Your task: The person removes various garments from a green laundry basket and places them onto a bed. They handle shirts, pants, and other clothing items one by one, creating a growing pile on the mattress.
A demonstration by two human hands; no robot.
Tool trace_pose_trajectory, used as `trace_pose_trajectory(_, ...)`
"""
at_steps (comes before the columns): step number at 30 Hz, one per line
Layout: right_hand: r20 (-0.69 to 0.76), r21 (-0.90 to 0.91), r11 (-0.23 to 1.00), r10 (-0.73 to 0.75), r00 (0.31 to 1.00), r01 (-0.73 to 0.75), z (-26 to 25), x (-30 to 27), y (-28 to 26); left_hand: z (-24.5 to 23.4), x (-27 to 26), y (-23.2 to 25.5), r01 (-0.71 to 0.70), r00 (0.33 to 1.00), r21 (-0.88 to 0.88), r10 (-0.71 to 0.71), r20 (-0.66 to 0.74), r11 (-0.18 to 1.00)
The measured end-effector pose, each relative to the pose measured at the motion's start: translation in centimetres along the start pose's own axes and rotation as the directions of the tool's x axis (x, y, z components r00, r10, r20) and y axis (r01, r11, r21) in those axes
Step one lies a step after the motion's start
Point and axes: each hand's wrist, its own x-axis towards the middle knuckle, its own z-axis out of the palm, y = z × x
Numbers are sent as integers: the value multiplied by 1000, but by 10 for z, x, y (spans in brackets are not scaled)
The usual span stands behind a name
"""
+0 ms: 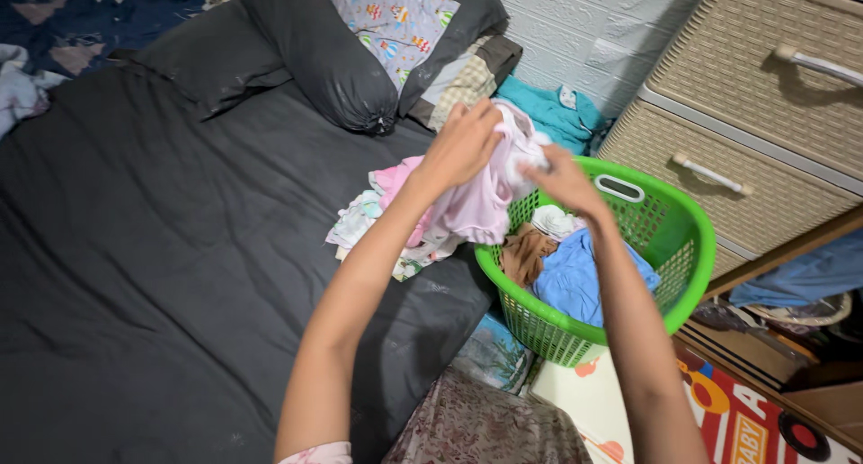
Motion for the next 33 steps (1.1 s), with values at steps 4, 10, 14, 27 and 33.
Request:
trace_pose_trajectory(4, -4, 133, 983, -130, 992, 129, 55, 7, -35, -25, -3, -18, 66, 998, -79, -67, -18, 995)
trace_pose_trajectory(10, -21, -28, 999, -19, 1000, 19, 81, 41, -66, -62, -37, -86, 218, 976, 73, -219, 3, 973)
trace_pose_trajectory(14, -245, -206, 976, -117, 962, 66, 97, 69, -74, -61, -49, -111, 330, 942, 140, -315, -118, 934)
trace_pose_trajectory(27, 389, -316, 947, 82, 918, 50, 297, 22, 80, 73, -227, -155, 276, 454, 610, -660, 599, 743)
trace_pose_trajectory(33, 458, -201, 979, 89, 884, 6, 301, 4, 88, 122, -243, -162, 386, 403, 644, -749, 526, 660)
